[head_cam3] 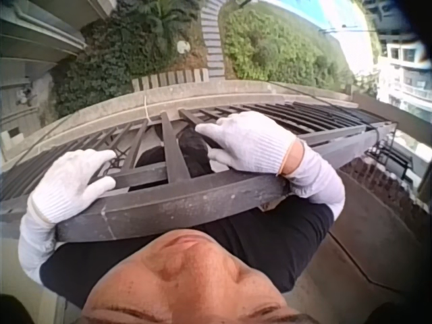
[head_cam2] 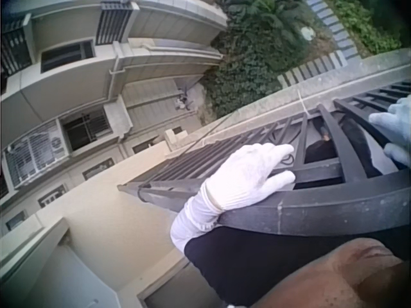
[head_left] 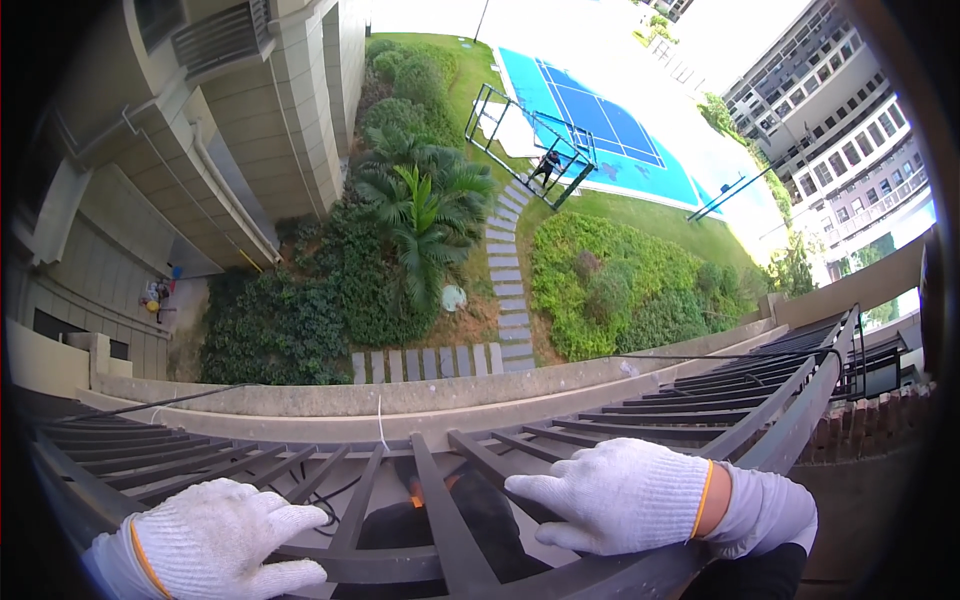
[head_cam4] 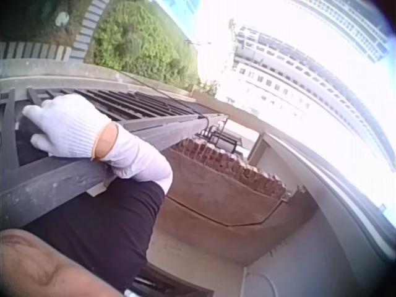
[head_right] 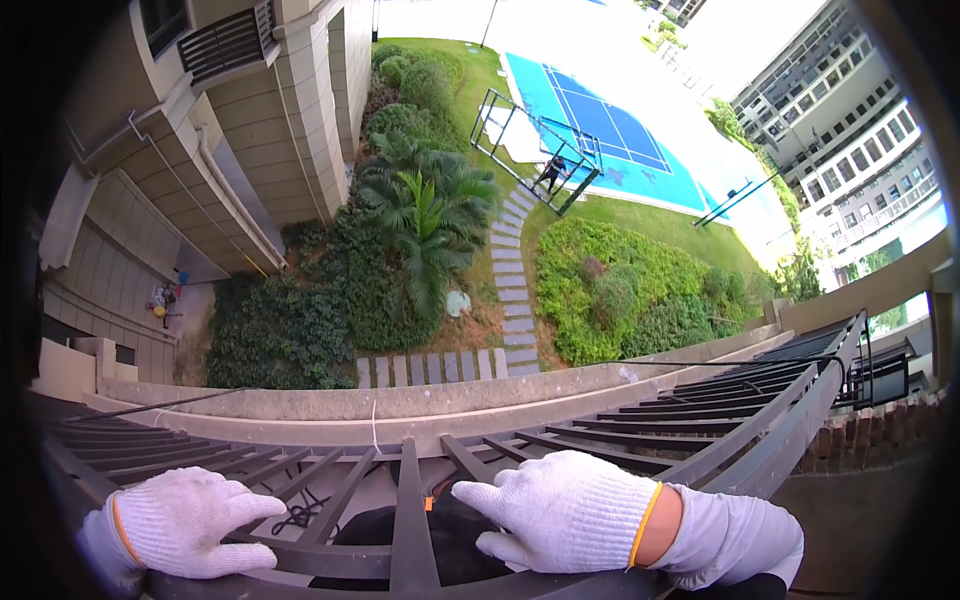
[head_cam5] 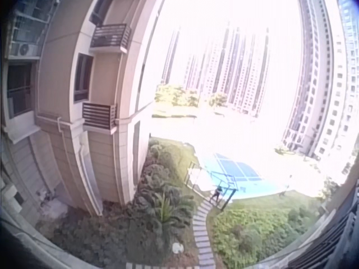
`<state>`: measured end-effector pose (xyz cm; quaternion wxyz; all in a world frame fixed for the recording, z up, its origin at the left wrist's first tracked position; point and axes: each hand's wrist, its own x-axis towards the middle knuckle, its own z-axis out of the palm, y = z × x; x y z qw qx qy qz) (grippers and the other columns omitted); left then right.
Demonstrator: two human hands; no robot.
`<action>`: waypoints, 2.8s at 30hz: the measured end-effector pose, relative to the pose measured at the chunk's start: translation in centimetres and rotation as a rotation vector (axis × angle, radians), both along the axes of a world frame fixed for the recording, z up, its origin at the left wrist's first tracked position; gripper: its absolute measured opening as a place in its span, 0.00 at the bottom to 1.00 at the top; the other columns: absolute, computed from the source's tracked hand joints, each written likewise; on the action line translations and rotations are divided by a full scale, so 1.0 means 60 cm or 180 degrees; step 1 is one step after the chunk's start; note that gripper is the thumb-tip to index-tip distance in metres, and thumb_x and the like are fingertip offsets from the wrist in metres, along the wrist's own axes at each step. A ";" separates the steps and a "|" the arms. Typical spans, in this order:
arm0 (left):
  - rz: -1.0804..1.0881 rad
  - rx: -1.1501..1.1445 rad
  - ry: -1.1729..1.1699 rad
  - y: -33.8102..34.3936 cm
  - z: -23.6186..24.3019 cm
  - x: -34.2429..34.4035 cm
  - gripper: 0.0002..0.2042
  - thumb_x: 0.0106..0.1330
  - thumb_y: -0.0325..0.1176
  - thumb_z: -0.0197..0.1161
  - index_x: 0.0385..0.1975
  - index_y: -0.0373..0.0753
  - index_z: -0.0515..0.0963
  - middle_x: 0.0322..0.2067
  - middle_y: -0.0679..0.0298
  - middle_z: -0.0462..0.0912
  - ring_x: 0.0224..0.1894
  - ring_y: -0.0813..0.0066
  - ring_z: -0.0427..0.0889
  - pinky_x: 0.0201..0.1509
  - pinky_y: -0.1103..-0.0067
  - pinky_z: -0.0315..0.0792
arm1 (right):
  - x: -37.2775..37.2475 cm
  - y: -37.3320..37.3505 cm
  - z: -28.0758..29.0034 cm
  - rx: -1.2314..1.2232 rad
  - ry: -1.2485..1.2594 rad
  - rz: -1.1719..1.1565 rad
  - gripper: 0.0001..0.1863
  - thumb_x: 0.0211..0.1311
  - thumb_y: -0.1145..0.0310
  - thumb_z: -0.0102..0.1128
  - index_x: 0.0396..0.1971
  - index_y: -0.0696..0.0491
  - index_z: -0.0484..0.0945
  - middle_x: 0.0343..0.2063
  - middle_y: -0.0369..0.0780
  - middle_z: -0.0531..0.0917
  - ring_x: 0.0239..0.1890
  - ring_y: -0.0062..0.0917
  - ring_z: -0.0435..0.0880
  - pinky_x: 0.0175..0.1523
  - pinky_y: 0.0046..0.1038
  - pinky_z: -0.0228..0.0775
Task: The person ties a thin white cord to the metal slats of a balcony railing. They use their hands to thread the cord through the bars and secure it with multiple knots.
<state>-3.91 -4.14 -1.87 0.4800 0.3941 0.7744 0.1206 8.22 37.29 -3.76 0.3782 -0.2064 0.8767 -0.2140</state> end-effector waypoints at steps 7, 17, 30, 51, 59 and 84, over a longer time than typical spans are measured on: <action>-0.0022 0.0039 0.0050 0.002 -0.001 0.002 0.35 0.87 0.65 0.71 0.76 0.39 0.87 0.51 0.47 0.96 0.56 0.42 0.97 0.67 0.53 0.88 | -0.016 -0.005 0.017 0.0400 -0.0519 0.0273 0.37 0.90 0.48 0.66 0.85 0.56 0.76 0.58 0.53 0.96 0.56 0.55 0.98 0.61 0.53 0.93; -0.0002 0.0107 0.0072 -0.002 -0.007 0.004 0.36 0.86 0.66 0.72 0.74 0.38 0.88 0.50 0.47 0.96 0.54 0.42 0.97 0.66 0.53 0.89 | -0.025 -0.012 0.022 0.0412 -0.0595 0.0274 0.37 0.90 0.47 0.67 0.85 0.55 0.75 0.56 0.52 0.96 0.54 0.54 0.99 0.59 0.53 0.93; -0.0047 0.0001 0.0054 -0.002 -0.002 0.002 0.34 0.87 0.65 0.71 0.75 0.41 0.87 0.50 0.48 0.96 0.56 0.43 0.96 0.67 0.54 0.88 | -0.024 -0.013 0.022 0.0385 -0.0605 0.0229 0.37 0.90 0.47 0.67 0.85 0.54 0.75 0.56 0.54 0.95 0.58 0.56 0.97 0.62 0.54 0.92; -0.0230 -0.0171 -0.0129 -0.001 -0.004 -0.013 0.40 0.91 0.67 0.65 0.79 0.31 0.83 0.53 0.43 0.96 0.57 0.41 0.97 0.67 0.52 0.89 | -0.014 -0.010 0.018 0.0265 -0.0282 0.0111 0.34 0.87 0.49 0.70 0.80 0.56 0.80 0.46 0.55 0.95 0.51 0.56 0.98 0.57 0.55 0.92; -0.0125 -0.0079 -0.0147 -0.006 -0.009 -0.010 0.38 0.90 0.65 0.67 0.78 0.32 0.84 0.54 0.42 0.95 0.58 0.39 0.96 0.67 0.52 0.88 | -0.017 -0.013 0.013 0.0370 -0.0479 0.0178 0.36 0.87 0.49 0.71 0.82 0.57 0.78 0.52 0.55 0.96 0.56 0.56 0.97 0.62 0.54 0.91; -0.0047 -0.0050 0.0027 -0.008 0.001 0.001 0.36 0.87 0.65 0.71 0.77 0.39 0.87 0.56 0.46 0.96 0.61 0.42 0.96 0.72 0.53 0.86 | -0.001 -0.004 0.009 -0.0056 -0.0216 0.0252 0.35 0.91 0.46 0.67 0.82 0.55 0.81 0.48 0.50 0.95 0.47 0.52 0.99 0.52 0.51 0.94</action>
